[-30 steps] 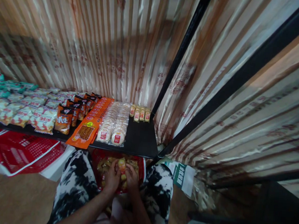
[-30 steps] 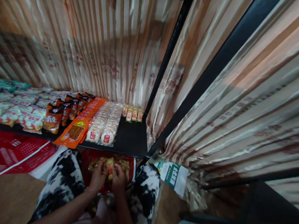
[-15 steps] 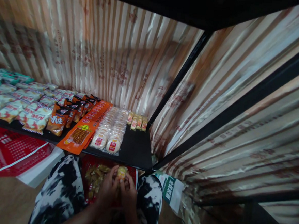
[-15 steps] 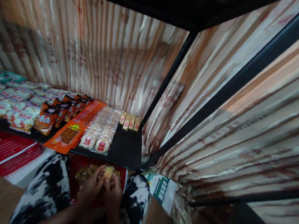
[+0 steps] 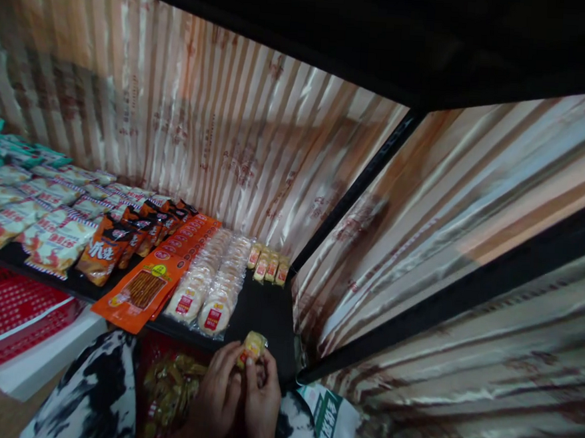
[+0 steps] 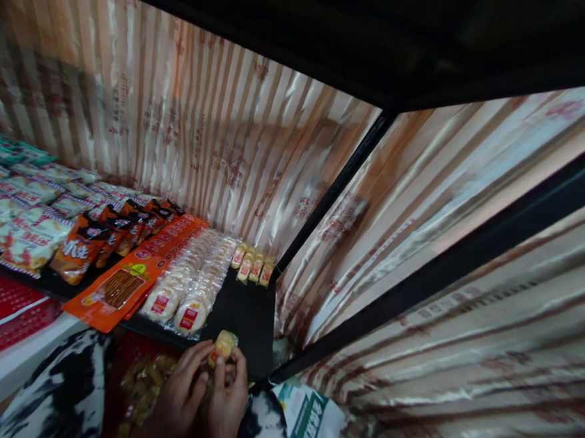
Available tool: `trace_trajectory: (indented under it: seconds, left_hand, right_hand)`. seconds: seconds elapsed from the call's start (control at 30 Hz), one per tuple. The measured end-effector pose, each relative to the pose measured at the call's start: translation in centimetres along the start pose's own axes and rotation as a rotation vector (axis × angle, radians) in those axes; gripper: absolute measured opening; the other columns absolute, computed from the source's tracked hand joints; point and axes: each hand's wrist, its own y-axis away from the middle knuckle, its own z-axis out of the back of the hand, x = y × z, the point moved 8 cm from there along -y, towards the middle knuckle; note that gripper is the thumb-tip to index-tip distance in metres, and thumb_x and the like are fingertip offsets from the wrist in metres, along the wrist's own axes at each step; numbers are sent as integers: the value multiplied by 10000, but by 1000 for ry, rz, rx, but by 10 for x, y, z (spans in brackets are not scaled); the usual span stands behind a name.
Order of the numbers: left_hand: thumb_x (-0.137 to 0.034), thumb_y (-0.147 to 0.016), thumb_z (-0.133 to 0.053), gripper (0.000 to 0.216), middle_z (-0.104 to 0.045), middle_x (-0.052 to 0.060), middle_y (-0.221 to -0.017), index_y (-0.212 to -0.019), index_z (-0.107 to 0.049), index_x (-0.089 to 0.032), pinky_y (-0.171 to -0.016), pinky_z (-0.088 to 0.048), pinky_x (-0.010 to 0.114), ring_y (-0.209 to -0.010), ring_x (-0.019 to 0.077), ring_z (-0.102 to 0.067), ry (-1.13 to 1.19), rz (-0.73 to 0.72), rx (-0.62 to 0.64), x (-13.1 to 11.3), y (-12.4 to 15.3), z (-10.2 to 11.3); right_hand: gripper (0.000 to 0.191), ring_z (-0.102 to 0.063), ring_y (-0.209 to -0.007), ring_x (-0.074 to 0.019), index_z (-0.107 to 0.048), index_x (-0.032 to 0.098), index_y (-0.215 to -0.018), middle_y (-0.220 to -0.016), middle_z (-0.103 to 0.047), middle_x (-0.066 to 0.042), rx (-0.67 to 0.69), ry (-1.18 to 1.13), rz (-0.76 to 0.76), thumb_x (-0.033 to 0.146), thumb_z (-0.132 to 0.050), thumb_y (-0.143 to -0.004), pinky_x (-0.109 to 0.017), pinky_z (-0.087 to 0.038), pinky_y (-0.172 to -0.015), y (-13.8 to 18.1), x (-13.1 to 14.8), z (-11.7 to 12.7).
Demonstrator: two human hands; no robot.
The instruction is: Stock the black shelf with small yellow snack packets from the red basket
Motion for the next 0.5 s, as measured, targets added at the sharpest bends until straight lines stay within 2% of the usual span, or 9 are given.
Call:
trace_trajectory:
  seconds: [0.17, 0.33, 0.5]
  left_hand:
    - [-269, -838, -372, 460, -502, 87, -1327, -1270, -504, -177, -1085, -333, 384, -1248, 205, -435, -39, 31, 6, 3, -23, -15]
    - [-267, -860, -341, 476, -446, 97, -1377, -1306, -460, -150, -1109, -285, 389, -1287, 196, -387, -56, 23, 29, 12, -41, -33]
    - [-299, -874, -324, 474, -408, 121, -1400, -1287, -481, -124, -1114, -272, 371, -1312, 199, -349, -45, 52, 20, 22, -55, -41]
  right_hand:
    - [467, -657, -709, -208, -542, 189, -1043, -840, -699, -69, -51, 48, 65, 515, -582, -710, -296, -518, -661, -29, 13, -1]
    - [457, -648, -675, -204, -549, 183, -1020, -801, -691, -63, -69, 70, 88, 512, -571, -704, -293, -506, -630, -57, 8, -7]
    - [436, -651, -698, -200, -561, 192, -1027, -848, -692, -64, -38, 86, 76, 494, -563, -712, -289, -498, -636, -77, -1, -16]
